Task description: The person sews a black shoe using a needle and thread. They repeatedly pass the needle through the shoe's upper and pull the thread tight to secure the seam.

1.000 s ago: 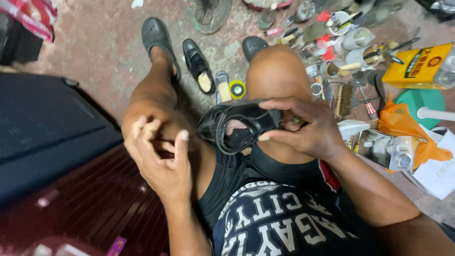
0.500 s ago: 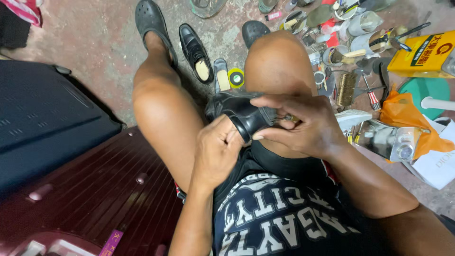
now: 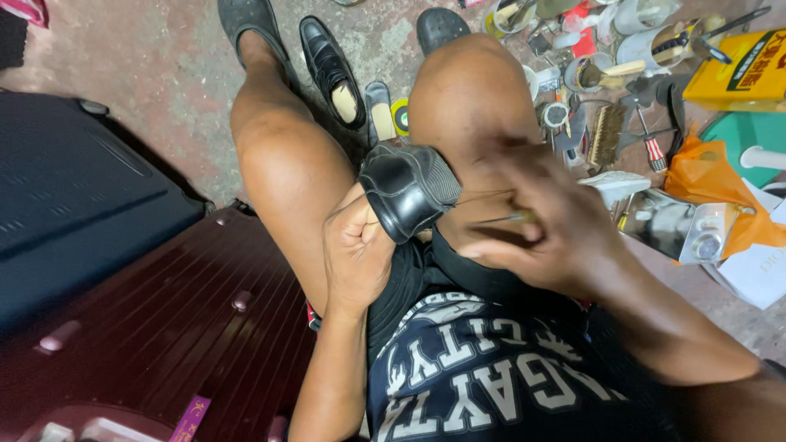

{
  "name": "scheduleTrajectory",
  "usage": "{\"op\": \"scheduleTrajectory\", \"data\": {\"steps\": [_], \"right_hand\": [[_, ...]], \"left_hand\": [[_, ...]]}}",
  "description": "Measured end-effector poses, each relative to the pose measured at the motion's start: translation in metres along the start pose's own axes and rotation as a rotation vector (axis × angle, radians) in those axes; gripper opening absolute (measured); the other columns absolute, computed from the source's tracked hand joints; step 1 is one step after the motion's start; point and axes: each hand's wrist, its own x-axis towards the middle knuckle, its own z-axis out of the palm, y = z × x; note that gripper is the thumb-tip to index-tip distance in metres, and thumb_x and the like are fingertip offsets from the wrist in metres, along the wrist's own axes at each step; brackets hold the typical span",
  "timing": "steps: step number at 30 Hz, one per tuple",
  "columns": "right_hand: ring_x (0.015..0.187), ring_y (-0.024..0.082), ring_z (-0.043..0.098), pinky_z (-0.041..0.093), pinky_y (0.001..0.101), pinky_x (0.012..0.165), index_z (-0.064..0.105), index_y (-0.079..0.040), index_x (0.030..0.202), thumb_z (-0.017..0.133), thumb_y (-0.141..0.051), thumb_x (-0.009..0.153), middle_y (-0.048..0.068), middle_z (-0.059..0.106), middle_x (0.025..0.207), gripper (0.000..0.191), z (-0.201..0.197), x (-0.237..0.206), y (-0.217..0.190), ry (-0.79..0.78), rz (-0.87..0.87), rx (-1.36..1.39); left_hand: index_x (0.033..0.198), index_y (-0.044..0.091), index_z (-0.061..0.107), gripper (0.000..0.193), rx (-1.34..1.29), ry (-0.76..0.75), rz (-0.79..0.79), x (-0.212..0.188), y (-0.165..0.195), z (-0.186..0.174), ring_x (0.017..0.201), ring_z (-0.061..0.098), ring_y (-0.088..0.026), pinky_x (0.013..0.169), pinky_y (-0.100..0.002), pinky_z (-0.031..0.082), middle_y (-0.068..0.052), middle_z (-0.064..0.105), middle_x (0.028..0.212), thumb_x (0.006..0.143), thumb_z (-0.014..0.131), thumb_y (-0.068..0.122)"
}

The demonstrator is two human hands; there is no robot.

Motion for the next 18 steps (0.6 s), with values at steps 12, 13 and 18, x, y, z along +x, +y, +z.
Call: {"op": "scheduleTrajectory", "data": {"steps": [12,13,18], "right_hand": [[0.063,0.010,0.066,0.051,0.0289,0.054,0.070,-0.008,0.088,0.079,-0.014,0.089,0.001,0.072,0.082,0.011,0.006,-0.001,0.012,0.167,-0.246,0.217],[0.070,0.011,0.066,0.051,0.0286,0.060,0.067,-0.007,0.091,0.074,-0.012,0.092,0.003,0.071,0.086,0.009,0.002,-0.001,0.014,0.169,-0.307,0.316],[0.081,0.014,0.061,0.052,0.0263,0.073,0.057,-0.004,0.094,0.058,-0.010,0.108,0.014,0.066,0.102,0.014,0.003,-0.004,0.024,0.239,-0.494,0.834]], "left_hand": [[0.117,0.002,0.059,0.016,-0.350,-0.125,-0.138,0.001,-0.001,-0.012,0.086,0.059,-0.005,0.074,-0.020,0.047,-0.002,0.066,0.103,0.102,0.063,0.007],[0.120,0.003,0.059,0.018,-0.267,-0.162,-0.160,-0.003,-0.001,-0.015,0.086,0.060,-0.004,0.074,-0.020,0.048,-0.003,0.066,0.104,0.103,0.063,0.008],[0.111,0.000,0.063,0.016,0.110,-0.189,-0.108,-0.006,-0.003,-0.023,0.071,0.057,-0.007,0.063,-0.023,0.054,-0.002,0.059,0.099,0.100,0.064,0.011]]}}
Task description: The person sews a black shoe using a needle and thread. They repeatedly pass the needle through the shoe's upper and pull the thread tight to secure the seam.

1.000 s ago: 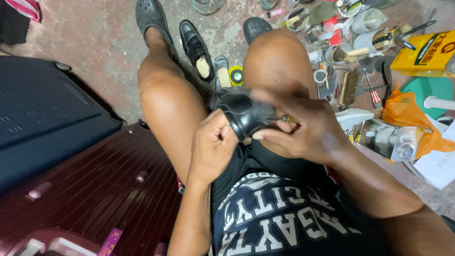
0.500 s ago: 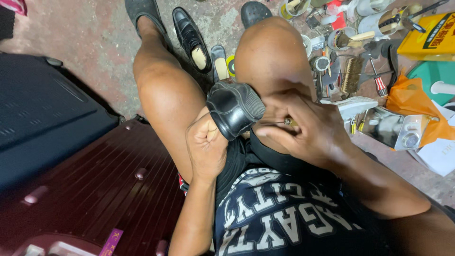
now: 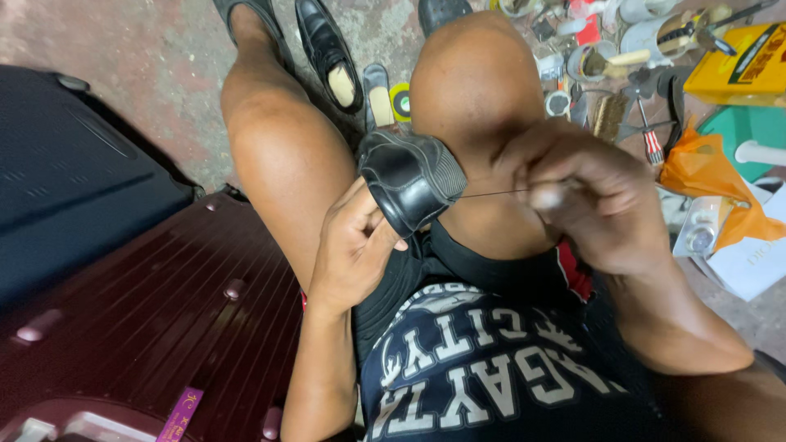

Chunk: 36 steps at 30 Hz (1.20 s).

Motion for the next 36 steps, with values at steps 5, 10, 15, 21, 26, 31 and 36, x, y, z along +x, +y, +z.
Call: {"op": "scheduleTrajectory", "data": {"steps": [5,10,15,21,26,31,36], "right_hand": [[0.073,0.016,0.060,0.053,0.0291,0.073,0.053,-0.008,0.097,0.049,-0.022,0.111,0.013,0.064,0.095,0.020,0.014,0.005,0.017,0.002,-0.038,0.551],[0.068,0.014,0.055,0.050,0.0269,0.066,0.049,-0.007,0.098,0.050,-0.019,0.117,0.005,0.054,0.076,0.023,0.032,0.012,0.015,-0.042,0.097,0.598],[0.062,0.008,0.045,0.041,0.0222,0.060,0.048,-0.006,0.097,0.049,-0.020,0.117,0.003,0.049,0.073,0.024,0.035,0.010,0.022,-0.026,0.169,0.540],[0.055,0.004,0.038,0.036,0.0206,0.054,0.047,-0.008,0.088,0.051,-0.021,0.117,-0.001,0.043,0.065,0.031,0.037,0.010,0.033,0.091,0.218,0.653],[0.062,0.009,0.051,0.045,0.0266,0.059,0.049,-0.009,0.093,0.050,-0.027,0.113,0.002,0.053,0.071,0.027,0.023,0.020,0.035,0.041,0.105,0.622],[0.068,0.012,0.061,0.051,0.0224,0.059,0.060,-0.006,0.102,0.046,-0.025,0.108,0.013,0.064,0.099,0.024,0.007,0.002,0.026,0.194,0.125,0.456],[0.087,0.015,0.066,0.054,0.0232,0.066,0.065,-0.004,0.107,0.049,-0.007,0.109,0.017,0.067,0.117,0.017,-0.003,-0.014,0.009,0.235,0.157,-0.318]], "left_hand": [[0.087,0.002,0.060,0.021,0.286,-0.047,0.150,0.007,-0.001,-0.002,0.069,0.059,-0.016,0.063,-0.030,0.048,-0.007,0.057,0.082,0.102,0.065,0.016],[0.089,0.002,0.060,0.018,0.295,-0.007,0.200,0.007,-0.003,-0.002,0.069,0.051,-0.019,0.064,-0.032,0.043,-0.009,0.054,0.082,0.101,0.066,0.014],[0.084,0.003,0.061,0.017,0.236,0.004,0.138,0.009,-0.009,-0.004,0.063,0.049,-0.016,0.059,-0.030,0.041,-0.007,0.053,0.079,0.097,0.068,0.011],[0.089,0.003,0.064,0.009,0.249,-0.032,0.142,0.011,-0.009,-0.007,0.067,0.051,-0.014,0.061,-0.029,0.042,-0.006,0.056,0.083,0.095,0.066,0.009],[0.092,0.004,0.064,0.012,0.148,-0.099,0.105,0.009,0.010,-0.012,0.075,0.054,-0.012,0.064,-0.027,0.041,-0.004,0.059,0.089,0.104,0.063,0.007],[0.106,-0.001,0.068,0.016,-0.342,0.164,-0.116,-0.003,0.009,0.009,0.066,0.048,-0.003,0.059,-0.021,0.036,0.005,0.056,0.080,0.094,0.067,0.009],[0.107,0.001,0.070,0.011,-0.210,0.320,-0.064,-0.015,-0.011,0.016,0.067,0.045,0.001,0.061,-0.018,0.034,0.009,0.056,0.077,0.101,0.070,0.010]]}}
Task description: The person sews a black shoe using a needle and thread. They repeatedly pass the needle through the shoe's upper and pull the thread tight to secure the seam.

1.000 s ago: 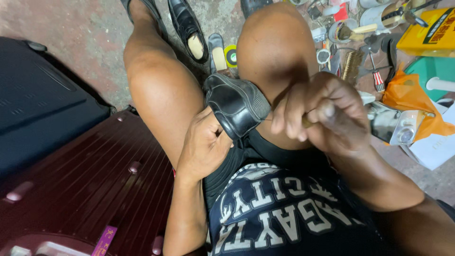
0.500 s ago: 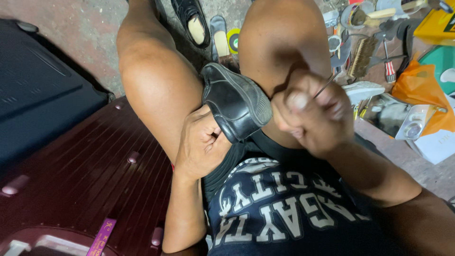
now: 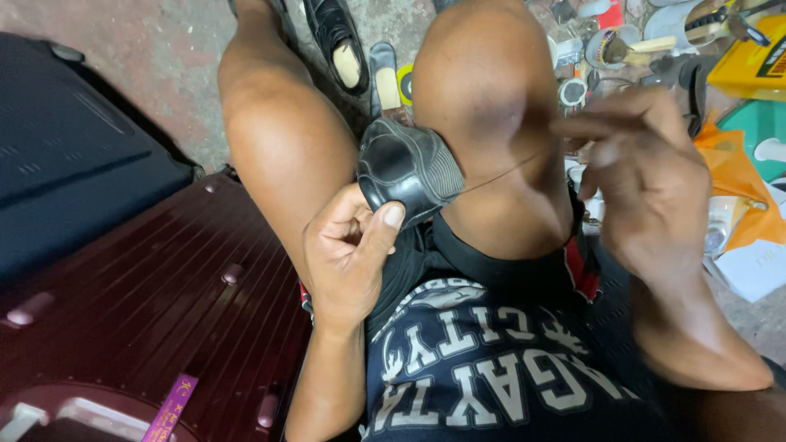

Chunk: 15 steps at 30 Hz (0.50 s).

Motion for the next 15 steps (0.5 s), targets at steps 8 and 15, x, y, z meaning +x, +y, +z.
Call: {"op": "scheduleTrajectory", "data": {"steps": [8,15], "right_hand": [[0.073,0.014,0.069,0.054,0.0287,0.062,0.072,-0.005,0.121,0.072,0.000,0.091,0.007,0.074,0.095,0.030,0.024,0.002,-0.003,-0.252,-0.238,-0.218],[0.068,0.016,0.069,0.051,0.0291,0.057,0.074,-0.009,0.118,0.077,0.000,0.090,0.007,0.073,0.089,0.029,0.032,0.004,-0.023,-0.217,-0.250,-0.333]], "left_hand": [[0.105,0.001,0.071,0.007,0.026,-0.031,0.003,0.004,0.001,-0.004,0.066,0.038,0.001,0.061,-0.018,0.028,0.011,0.052,0.075,0.100,0.072,0.006],[0.105,0.001,0.072,0.009,0.054,-0.042,0.005,0.003,0.001,-0.009,0.064,0.034,0.001,0.058,-0.019,0.025,0.012,0.046,0.071,0.099,0.073,0.007]]}}
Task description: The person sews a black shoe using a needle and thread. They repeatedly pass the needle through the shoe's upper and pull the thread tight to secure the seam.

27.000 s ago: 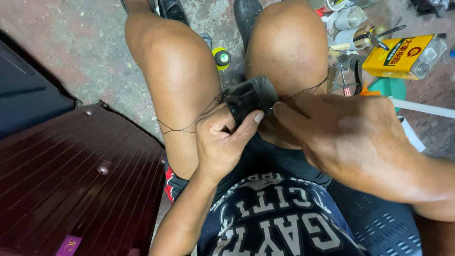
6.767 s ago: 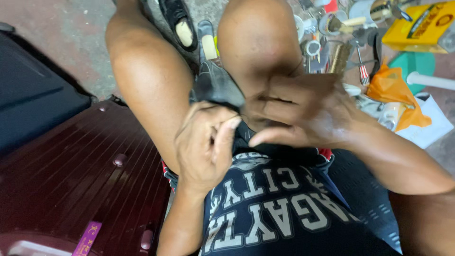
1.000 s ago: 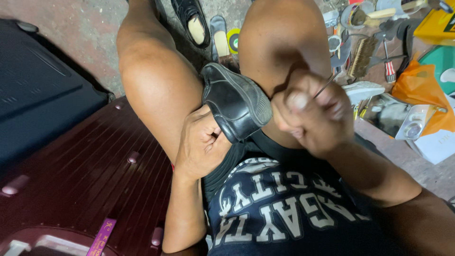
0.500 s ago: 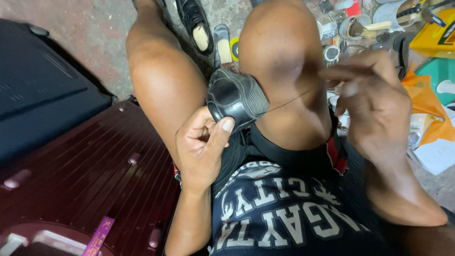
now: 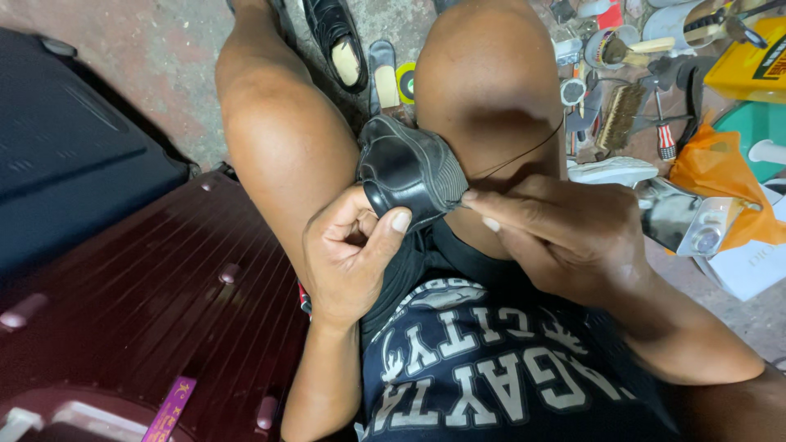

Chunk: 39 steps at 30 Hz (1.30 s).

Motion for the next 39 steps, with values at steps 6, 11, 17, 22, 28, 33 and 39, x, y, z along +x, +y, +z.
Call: {"op": "scheduleTrajectory", "data": {"steps": [6,11,17,22,28,33,39], "right_hand": [[0.068,0.018,0.068,0.052,0.0322,0.059,0.075,-0.012,0.116,0.078,-0.002,0.088,0.006,0.073,0.088,0.030,-0.004,0.006,-0.010,-0.022,-0.053,-0.131],[0.067,0.018,0.068,0.053,0.0341,0.059,0.076,-0.012,0.116,0.076,0.000,0.088,0.005,0.071,0.085,0.030,-0.010,0.014,-0.029,-0.067,-0.046,-0.273],[0.067,0.019,0.066,0.051,0.0335,0.055,0.074,-0.007,0.117,0.073,-0.002,0.078,0.004,0.067,0.085,0.040,-0.027,0.023,-0.063,-0.209,-0.089,-0.510],[0.062,0.018,0.061,0.046,0.0345,0.049,0.073,-0.007,0.115,0.073,-0.010,0.075,0.002,0.057,0.078,0.040,-0.026,0.028,-0.067,-0.338,-0.182,-0.698],[0.073,0.015,0.064,0.046,0.0313,0.048,0.066,-0.007,0.105,0.071,-0.016,0.080,0.004,0.058,0.089,0.026,-0.002,0.063,-0.094,-0.458,-0.330,-0.839],[0.074,0.019,0.064,0.047,0.0347,0.052,0.065,0.001,0.115,0.070,-0.019,0.075,0.009,0.058,0.092,0.045,-0.014,0.072,-0.096,-0.460,-0.269,-0.353],[0.064,0.024,0.066,0.050,0.0367,0.054,0.073,-0.007,0.099,0.075,-0.010,0.079,0.006,0.066,0.083,0.020,-0.025,0.057,-0.082,-0.346,-0.235,-0.704]], "left_hand": [[0.107,0.001,0.072,0.010,0.026,-0.012,0.014,0.000,0.002,-0.002,0.062,0.031,0.001,0.056,-0.020,0.023,0.012,0.042,0.070,0.098,0.074,0.006],[0.106,0.001,0.074,0.011,0.047,-0.017,0.052,0.001,0.008,-0.001,0.062,0.031,0.000,0.056,-0.020,0.024,0.010,0.046,0.071,0.097,0.076,0.005],[0.104,0.001,0.075,0.015,0.221,0.010,0.160,0.002,0.015,0.003,0.058,0.037,-0.003,0.054,-0.022,0.031,0.002,0.060,0.077,0.089,0.079,0.003],[0.096,0.001,0.073,0.009,0.255,-0.024,0.256,0.003,0.015,-0.002,0.056,0.040,-0.007,0.055,-0.025,0.034,-0.001,0.055,0.071,0.090,0.079,0.003],[0.081,0.001,0.063,0.020,0.269,-0.034,0.302,0.002,0.006,-0.014,0.056,0.042,-0.009,0.056,-0.026,0.034,-0.003,0.051,0.067,0.090,0.081,0.005],[0.085,0.001,0.062,0.019,0.223,-0.040,0.278,0.000,0.010,-0.019,0.059,0.042,-0.010,0.058,-0.026,0.036,-0.003,0.054,0.071,0.094,0.078,0.005],[0.099,-0.002,0.067,0.010,0.178,0.172,0.359,-0.019,0.033,-0.046,0.086,0.068,-0.012,0.073,-0.025,0.059,-0.011,0.066,0.105,0.102,0.058,0.000]]}}
